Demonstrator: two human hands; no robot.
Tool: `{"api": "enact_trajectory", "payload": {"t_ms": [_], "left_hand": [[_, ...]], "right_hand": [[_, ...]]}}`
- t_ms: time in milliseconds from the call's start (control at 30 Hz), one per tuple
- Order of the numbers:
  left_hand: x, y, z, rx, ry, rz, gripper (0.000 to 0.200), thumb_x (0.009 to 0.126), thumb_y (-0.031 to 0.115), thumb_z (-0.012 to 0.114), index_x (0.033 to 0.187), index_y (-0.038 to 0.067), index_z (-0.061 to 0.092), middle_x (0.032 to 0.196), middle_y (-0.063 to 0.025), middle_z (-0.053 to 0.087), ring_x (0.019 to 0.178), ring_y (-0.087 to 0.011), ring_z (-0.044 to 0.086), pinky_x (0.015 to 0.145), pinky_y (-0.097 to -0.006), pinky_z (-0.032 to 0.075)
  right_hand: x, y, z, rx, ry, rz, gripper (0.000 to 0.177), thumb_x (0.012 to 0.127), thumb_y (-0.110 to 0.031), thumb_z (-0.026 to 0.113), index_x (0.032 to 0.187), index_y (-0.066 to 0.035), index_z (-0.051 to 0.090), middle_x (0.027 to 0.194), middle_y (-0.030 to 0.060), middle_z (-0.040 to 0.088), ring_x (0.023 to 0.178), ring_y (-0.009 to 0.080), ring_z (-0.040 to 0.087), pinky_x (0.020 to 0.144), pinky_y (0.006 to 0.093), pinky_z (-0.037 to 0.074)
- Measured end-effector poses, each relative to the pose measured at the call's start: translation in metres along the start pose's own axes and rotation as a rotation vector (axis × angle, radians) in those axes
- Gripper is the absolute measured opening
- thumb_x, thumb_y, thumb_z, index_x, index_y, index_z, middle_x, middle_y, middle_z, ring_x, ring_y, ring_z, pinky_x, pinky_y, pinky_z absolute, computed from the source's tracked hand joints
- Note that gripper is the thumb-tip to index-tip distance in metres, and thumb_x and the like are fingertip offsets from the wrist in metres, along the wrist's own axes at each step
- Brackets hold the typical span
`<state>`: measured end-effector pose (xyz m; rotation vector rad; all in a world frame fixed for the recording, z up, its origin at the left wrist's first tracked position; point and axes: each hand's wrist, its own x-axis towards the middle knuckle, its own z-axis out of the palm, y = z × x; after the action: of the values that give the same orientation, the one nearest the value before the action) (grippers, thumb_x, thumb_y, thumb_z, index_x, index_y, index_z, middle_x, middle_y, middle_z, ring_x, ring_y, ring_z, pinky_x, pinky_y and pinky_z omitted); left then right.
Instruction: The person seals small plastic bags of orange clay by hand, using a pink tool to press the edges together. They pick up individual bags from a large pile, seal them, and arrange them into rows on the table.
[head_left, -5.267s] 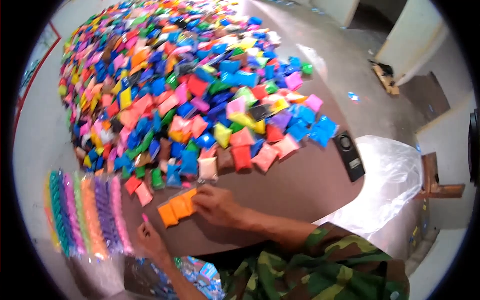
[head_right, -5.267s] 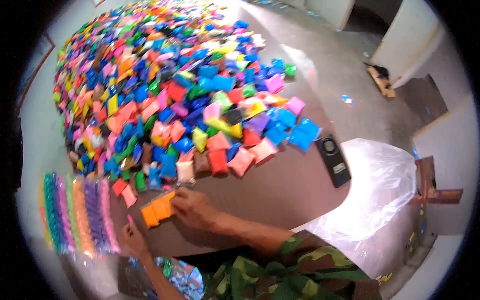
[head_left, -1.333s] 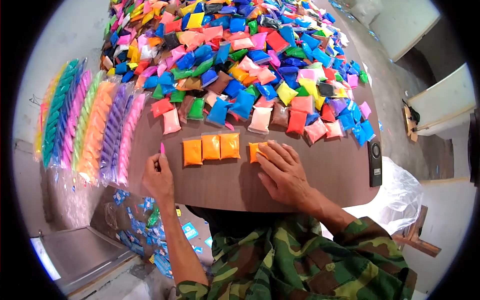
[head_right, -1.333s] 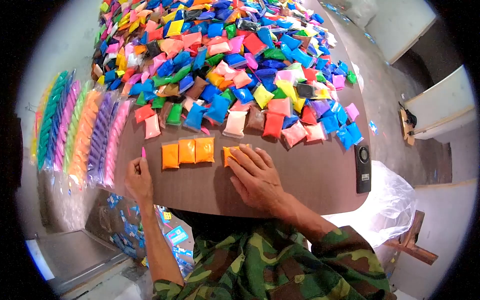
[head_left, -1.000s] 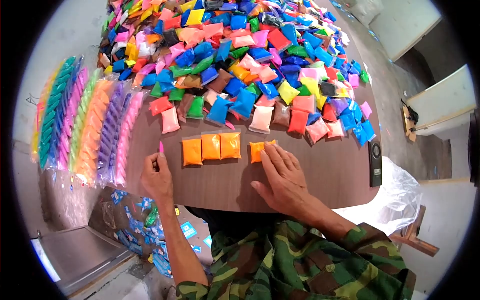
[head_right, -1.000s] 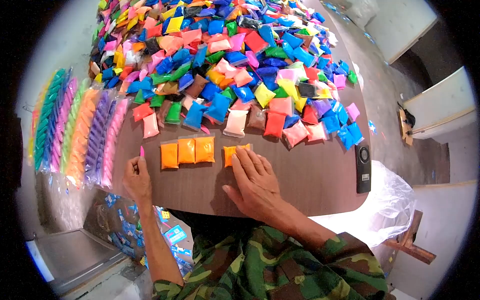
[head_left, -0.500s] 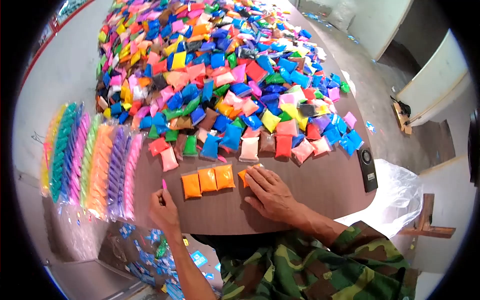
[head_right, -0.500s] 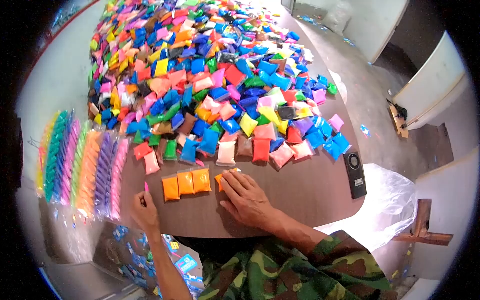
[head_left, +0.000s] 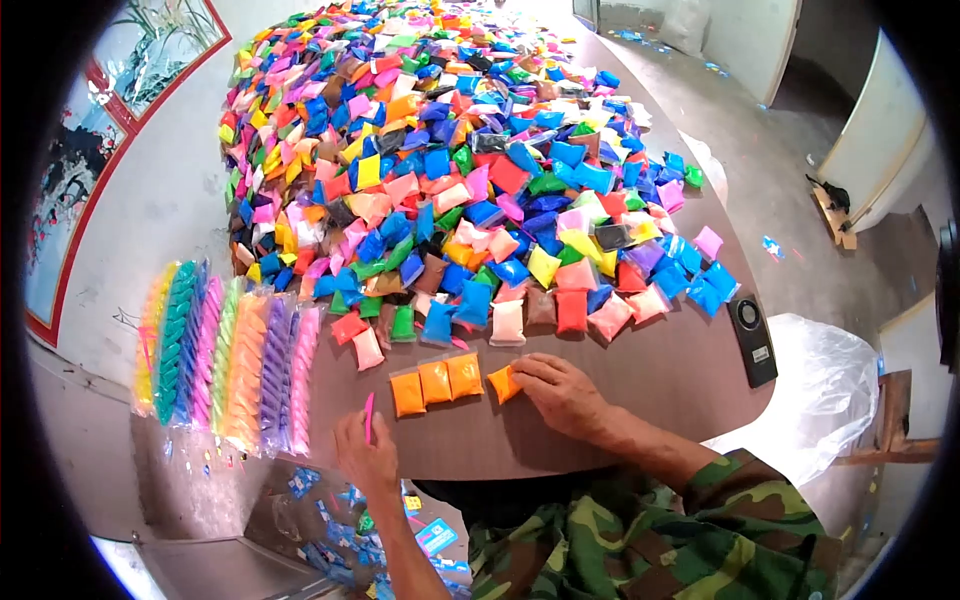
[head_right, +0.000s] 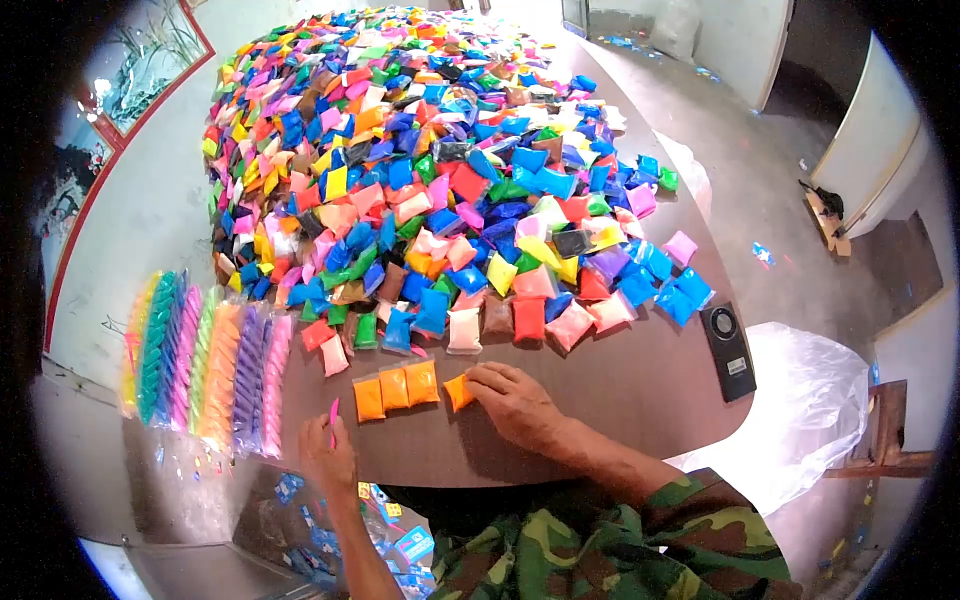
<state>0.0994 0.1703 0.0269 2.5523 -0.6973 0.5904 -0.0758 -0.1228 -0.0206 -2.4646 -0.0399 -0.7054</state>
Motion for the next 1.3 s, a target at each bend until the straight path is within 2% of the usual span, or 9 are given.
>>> {"api": "enact_trajectory", "payload": {"t_ms": [67,133,200,367,400,500,633,867,1300], "left_hand": [[-0.003,0.040,-0.011,-0.130,-0.048,-0.019,0.024,0.098,0.020,0.079,0.113,0.001,0.075,0.104,-0.0154,0.075,0.088,-0.0332,0.073,0.081,-0.0395,0.060],[-0.013,0.094,-0.014,-0.531,-0.281,-0.314,0.030,0.104,0.027,0.077,0.118,0.000,0.074,0.107,-0.0106,0.073,0.096,-0.0200,0.069,0.084,-0.0330,0.056],[-0.019,0.134,-0.008,-0.705,-0.385,-0.386,0.032,0.106,0.028,0.075,0.119,-0.001,0.074,0.109,-0.0086,0.074,0.098,-0.0171,0.068,0.087,-0.0302,0.056],[-0.042,0.133,0.034,-1.304,-0.613,-0.593,0.029,0.110,0.024,0.070,0.124,-0.002,0.072,0.111,-0.0033,0.072,0.099,-0.0128,0.067,0.091,-0.0277,0.055],[-0.042,0.135,0.034,-1.316,-0.566,-0.615,0.029,0.111,0.024,0.070,0.125,-0.001,0.071,0.110,-0.0034,0.072,0.098,-0.0127,0.067,0.090,-0.0275,0.055],[-0.036,0.148,0.024,-1.306,-0.356,-0.657,0.028,0.111,0.024,0.071,0.126,0.001,0.071,0.108,-0.0034,0.072,0.094,-0.0117,0.067,0.087,-0.0265,0.055],[-0.035,0.145,0.016,-1.164,-0.325,-0.527,0.027,0.111,0.028,0.070,0.120,0.003,0.071,0.106,-0.0054,0.073,0.094,-0.0138,0.069,0.087,-0.0294,0.059],[-0.045,0.183,0.028,-0.801,-0.213,-0.356,0.025,0.109,0.023,0.071,0.119,0.000,0.071,0.108,-0.0072,0.073,0.096,-0.0142,0.069,0.087,-0.0296,0.057],[-0.059,0.184,0.037,-0.887,-0.190,-0.390,0.019,0.107,0.020,0.074,0.112,0.002,0.073,0.094,-0.0004,0.071,0.083,-0.0091,0.063,0.076,-0.0267,0.053]], "right_hand": [[-0.002,0.000,-0.003,0.007,0.007,-0.038,0.036,0.092,-0.002,0.067,0.127,-0.003,0.070,0.140,0.0178,0.068,0.135,0.0373,0.064,0.114,0.0441,0.054],[0.001,0.001,-0.006,0.118,0.053,-0.127,0.035,0.092,-0.003,0.070,0.127,-0.003,0.071,0.140,0.0172,0.068,0.133,0.0381,0.066,0.111,0.0455,0.056],[0.003,-0.004,-0.016,0.218,0.076,-0.177,0.036,0.091,-0.004,0.073,0.127,-0.004,0.071,0.141,0.0171,0.068,0.131,0.0389,0.067,0.110,0.0468,0.057],[-0.003,0.000,-0.013,0.332,0.081,-0.211,0.050,0.090,-0.008,0.081,0.137,-0.004,0.066,0.142,0.0198,0.067,0.131,0.0393,0.068,0.108,0.0475,0.059],[0.000,-0.001,-0.012,0.326,0.088,-0.218,0.051,0.090,-0.008,0.081,0.139,-0.004,0.065,0.142,0.0205,0.066,0.131,0.0387,0.068,0.108,0.0471,0.059],[-0.001,-0.018,-0.015,0.943,-0.002,0.274,0.050,0.099,-0.013,0.078,0.144,0.000,0.061,0.144,0.0194,0.066,0.132,0.0323,0.067,0.109,0.0439,0.058],[0.013,-0.015,-0.012,1.501,-0.199,0.535,0.054,0.108,-0.024,0.072,0.151,0.004,0.056,0.137,0.0131,0.069,0.118,0.0201,0.069,0.103,0.0336,0.057],[0.012,-0.004,-0.011,1.522,-0.096,0.650,0.036,0.111,-0.021,0.069,0.137,0.004,0.073,0.120,0.0060,0.076,0.109,0.0129,0.069,0.096,0.0292,0.058],[0.008,0.006,-0.025,1.360,-0.190,0.599,0.030,0.105,-0.018,0.076,0.128,0.001,0.077,0.110,0.0022,0.077,0.097,0.0093,0.069,0.086,0.0258,0.057]]}}
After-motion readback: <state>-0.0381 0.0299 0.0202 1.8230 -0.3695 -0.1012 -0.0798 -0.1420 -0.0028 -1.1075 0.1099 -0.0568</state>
